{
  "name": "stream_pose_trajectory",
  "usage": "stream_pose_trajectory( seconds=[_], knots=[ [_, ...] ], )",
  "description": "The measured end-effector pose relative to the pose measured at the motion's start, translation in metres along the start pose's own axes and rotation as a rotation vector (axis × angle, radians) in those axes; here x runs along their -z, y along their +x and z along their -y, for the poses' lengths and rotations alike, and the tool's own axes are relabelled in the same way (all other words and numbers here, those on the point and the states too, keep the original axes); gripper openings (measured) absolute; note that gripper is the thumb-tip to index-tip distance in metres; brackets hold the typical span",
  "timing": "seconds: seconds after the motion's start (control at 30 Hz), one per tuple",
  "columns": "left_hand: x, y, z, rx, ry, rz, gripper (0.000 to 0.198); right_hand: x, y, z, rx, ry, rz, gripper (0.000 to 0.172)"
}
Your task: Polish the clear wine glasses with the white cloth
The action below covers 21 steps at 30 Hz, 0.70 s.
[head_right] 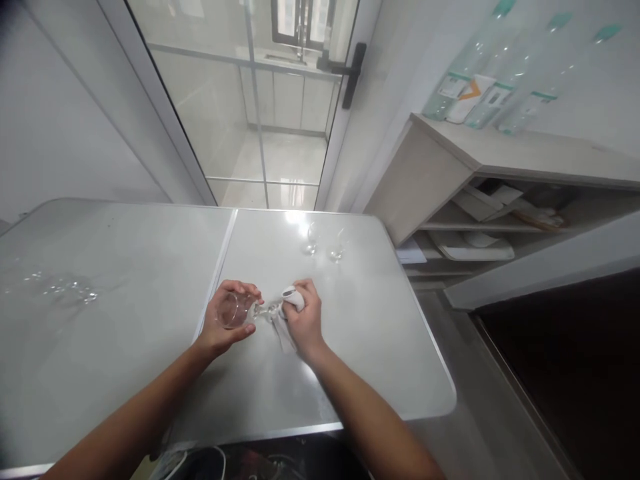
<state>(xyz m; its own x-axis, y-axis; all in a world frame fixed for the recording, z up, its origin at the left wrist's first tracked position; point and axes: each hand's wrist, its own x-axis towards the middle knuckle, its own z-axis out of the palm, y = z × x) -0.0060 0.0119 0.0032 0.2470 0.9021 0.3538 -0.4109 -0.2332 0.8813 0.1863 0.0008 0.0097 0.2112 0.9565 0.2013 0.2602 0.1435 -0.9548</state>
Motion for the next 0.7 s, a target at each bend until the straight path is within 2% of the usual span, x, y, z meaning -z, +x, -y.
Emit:
stream_pose_trajectory(
  seconds=[0.07,0.1,0.2,0.27,0.33,0.47,0.57,0.7],
  knots=[
    [0.001,0.001,-0.003,0.016,0.097,-0.098,0.056,0.006,0.002,0.0,0.141,-0.151,0.022,0.028],
    [0.002,0.002,-0.004,0.019,0.142,-0.136,0.056,0.009,0.003,0.0,0.208,-0.244,0.12,0.039],
    [0.003,0.005,-0.005,0.01,0.218,-0.19,0.059,0.012,0.001,0.0,0.376,-0.562,0.602,0.057],
    [0.004,0.006,-0.002,0.001,0.236,-0.205,0.063,0.007,-0.005,0.0,0.426,-0.741,0.78,0.062],
    [0.004,0.007,0.001,0.011,0.237,-0.227,0.064,0.0,-0.011,0.001,0.439,-0.853,0.812,0.062],
    [0.003,0.006,0.007,0.048,0.259,-0.243,0.062,-0.009,-0.018,0.001,0.451,-0.916,0.773,0.049],
    [0.004,0.006,0.012,0.058,0.267,-0.23,0.062,-0.011,-0.019,0.002,0.471,-0.913,0.734,0.055],
    [0.005,0.006,0.019,0.097,0.243,-0.216,0.063,-0.013,-0.019,0.002,0.47,-0.966,0.792,0.058]
  ],
)
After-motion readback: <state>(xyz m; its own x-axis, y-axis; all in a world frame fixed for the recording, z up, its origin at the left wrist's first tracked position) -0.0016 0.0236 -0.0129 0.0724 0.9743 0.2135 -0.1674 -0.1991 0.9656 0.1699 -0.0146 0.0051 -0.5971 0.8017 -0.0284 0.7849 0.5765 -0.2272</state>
